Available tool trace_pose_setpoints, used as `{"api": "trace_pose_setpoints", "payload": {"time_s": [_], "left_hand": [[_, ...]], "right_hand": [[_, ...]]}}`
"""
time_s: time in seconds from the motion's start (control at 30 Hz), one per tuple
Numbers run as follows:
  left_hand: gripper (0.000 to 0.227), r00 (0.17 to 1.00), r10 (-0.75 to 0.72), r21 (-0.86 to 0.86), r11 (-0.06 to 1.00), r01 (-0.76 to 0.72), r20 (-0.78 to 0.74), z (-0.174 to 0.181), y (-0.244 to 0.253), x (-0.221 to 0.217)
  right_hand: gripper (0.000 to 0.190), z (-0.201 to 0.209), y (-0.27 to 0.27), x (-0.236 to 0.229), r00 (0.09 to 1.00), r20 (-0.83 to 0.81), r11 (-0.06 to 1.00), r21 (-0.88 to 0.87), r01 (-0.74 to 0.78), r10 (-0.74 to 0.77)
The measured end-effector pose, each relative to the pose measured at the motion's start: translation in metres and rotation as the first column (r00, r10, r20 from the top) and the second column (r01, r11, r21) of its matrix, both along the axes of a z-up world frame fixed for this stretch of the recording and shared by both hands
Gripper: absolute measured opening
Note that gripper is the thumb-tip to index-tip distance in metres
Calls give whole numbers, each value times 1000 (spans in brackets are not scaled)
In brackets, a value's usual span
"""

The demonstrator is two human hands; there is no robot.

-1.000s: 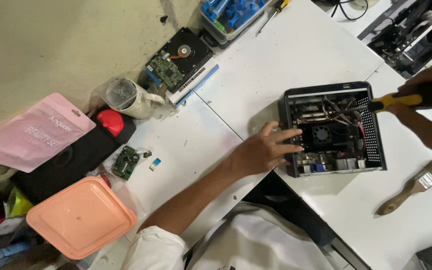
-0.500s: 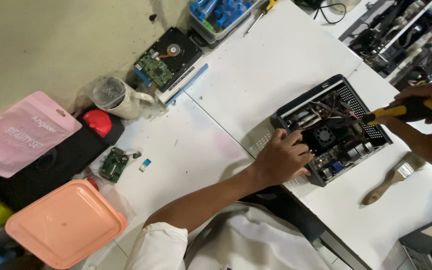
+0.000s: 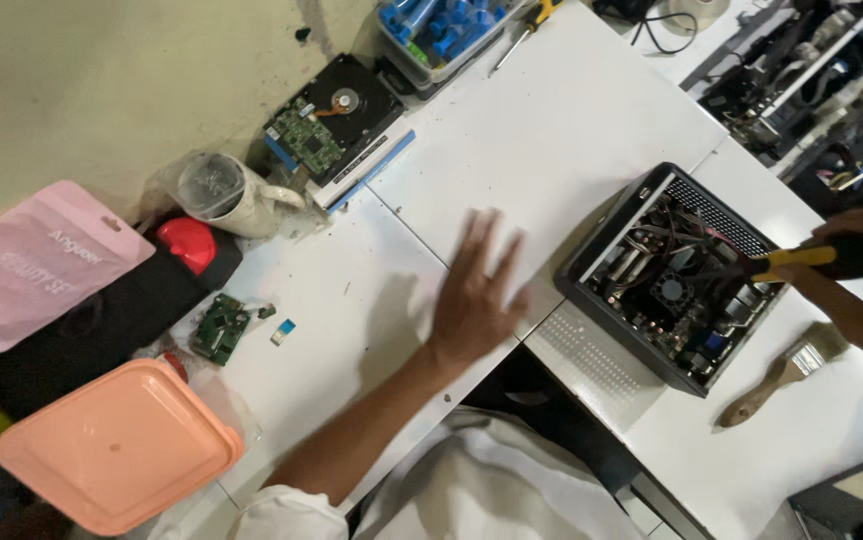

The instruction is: The person uses a screwdriver to remove screws from a computer case and then detaches the motherboard. They use a brush to clean the inside of the case and then place the motherboard on the table.

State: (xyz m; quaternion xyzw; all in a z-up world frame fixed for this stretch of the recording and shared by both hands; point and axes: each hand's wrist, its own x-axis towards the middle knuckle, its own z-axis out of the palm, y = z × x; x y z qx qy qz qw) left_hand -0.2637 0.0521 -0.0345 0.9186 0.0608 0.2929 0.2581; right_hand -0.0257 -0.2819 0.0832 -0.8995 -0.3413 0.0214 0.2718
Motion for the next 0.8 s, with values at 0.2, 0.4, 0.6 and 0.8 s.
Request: {"api": "trace_pose_setpoints", "payload": {"time_s": [0.2,0.4,0.6,0.8], "left_hand": [[93,833,453,264,886,-380,-318,-36,77,-19],[91,838,423,218,904,-367,-344,-57,65,46],[91,776,476,352,870,-346,-414,-46,76,96],[98,634,590,431,804,-409,-500,-47,116,153]], "right_hand": [[34,-32,2,32,996,-82,994,-109,23,-32],[42,-9,16,14,999,-40,997,-81,-20,16],[38,11,9,-3,999,-52,998,-56,-4,2],[44,36,24,-11,993,55,987,-130,-95,103]]}}
